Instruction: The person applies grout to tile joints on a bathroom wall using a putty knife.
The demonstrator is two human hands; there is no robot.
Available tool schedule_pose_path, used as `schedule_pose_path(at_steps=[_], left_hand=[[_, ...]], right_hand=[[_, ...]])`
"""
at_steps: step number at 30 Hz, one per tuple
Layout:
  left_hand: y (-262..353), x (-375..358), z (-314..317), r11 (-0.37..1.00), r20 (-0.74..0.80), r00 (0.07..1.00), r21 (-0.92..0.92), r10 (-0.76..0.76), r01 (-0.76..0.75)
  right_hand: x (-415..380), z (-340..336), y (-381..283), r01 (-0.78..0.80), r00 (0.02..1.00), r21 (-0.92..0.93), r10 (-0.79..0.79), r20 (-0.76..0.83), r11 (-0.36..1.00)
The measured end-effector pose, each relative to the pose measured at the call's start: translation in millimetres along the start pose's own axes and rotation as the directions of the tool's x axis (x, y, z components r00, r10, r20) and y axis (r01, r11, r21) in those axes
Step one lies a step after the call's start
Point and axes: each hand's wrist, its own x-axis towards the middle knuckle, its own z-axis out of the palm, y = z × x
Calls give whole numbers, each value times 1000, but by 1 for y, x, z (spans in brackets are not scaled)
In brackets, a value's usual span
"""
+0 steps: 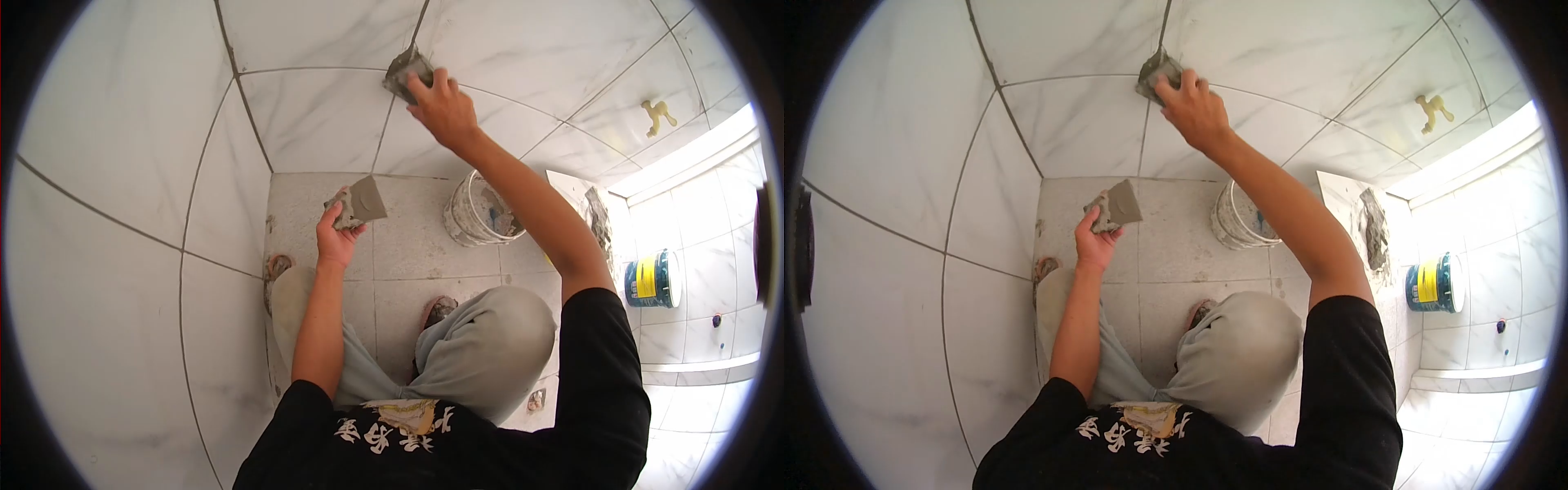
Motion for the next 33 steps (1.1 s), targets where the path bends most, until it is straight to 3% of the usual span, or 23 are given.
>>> schedule_pose_path(at_steps=[3, 4, 6, 8, 9, 10, 11, 12, 14, 16, 17, 18, 19, 20, 23, 25, 26, 28, 29, 30, 31, 33], left_hand=[[4, -2, -4, 999, -13, 999, -26, 32, -32], [3, -1, -5, 998, -5, 999, -30, 50, -50], [2, 2, -5, 1000, -3, 1000, -24, 17, -17], [2, 4, -1, 1000, 31, 999, 4, 22, -22], [0, 1, -3, 999, 51, 999, 39, 7, -9], [-1, 0, -2, 999, 46, 999, 52, -12, 9], [-1, -1, 1, 997, 39, 999, 79, 15, -18], [-1, -2, 3, 994, 30, 998, 102, 47, -50], [4, -6, 8, 992, 11, 998, 113, 58, -59], [6, -7, 12, 989, 4, 996, 115, 91, -90], [7, -7, 13, 990, -17, 995, 104, 98, -95], [6, -7, 13, 990, -38, 994, 93, 106, -102], [6, -7, 12, 990, -45, 993, 98, 107, -102], [4, -8, 11, 991, -22, 994, 89, 105, -103], [2, -3, 5, 990, -10, 995, 100, 98, -97], [-5, -5, -9, 989, -5, 995, 114, 97, -95], [-9, -2, -22, 994, -73, 996, 107, 41, -33], [-2, -2, -18, 995, -120, 993, 96, 10, 2], [-2, -9, -15, 998, -98, 993, 13, -64, 66], [-3, -12, -11, 989, -73, 988, -69, -138, 133], [-3, -16, 6, 990, -71, 990, -75, -126, 120], [3, -38, 55, 970, 13, 984, -167, -180, 179]], right_hand=[[-27, 18, -15, -133, 953, -25, 134, 272, 991], [-31, 10, -18, -121, 959, -26, 124, 256, 992], [-16, -38, -28, -258, 928, 105, 217, 303, 960], [25, -87, -27, -296, 953, 147, 302, -18, 944], [47, -107, -19, -227, 926, 157, 263, -271, 961], [70, -134, -13, -235, 887, 64, 241, -393, 970], [92, -155, -1, -242, 925, 120, 266, -272, 963], [104, -191, -18, -323, 874, 175, 364, -320, 930], [112, -171, 1, -224, 894, 102, 246, -374, 969], [91, -177, -32, -477, 873, 240, 488, 13, 846], [79, -107, -8, -239, 921, 72, 249, -299, 968], [64, -86, -17, -314, 928, 118, 331, -172, 942], [49, -57, -23, -310, 929, 175, 337, -155, 934], [34, -37, -30, -311, 942, 209, 330, -64, 927], [0, 16, -39, -313, 947, 186, 321, -17, 932], [-19, 28, -36, -236, 966, 162, 213, 145, 958], [-30, 27, -32, -239, 967, 164, 218, 134, 957], [-54, 10, -18, -326, 909, 345, 193, 368, 880], [-66, -9, -13, -400, 884, 624, 102, 457, 671], [-79, -30, -12, -466, 860, 804, -23, 509, 370], [-94, -44, -14, -455, 864, 807, -33, 503, 377], [-124, -60, -24, -469, 832, 855, -214, 511, 219]])
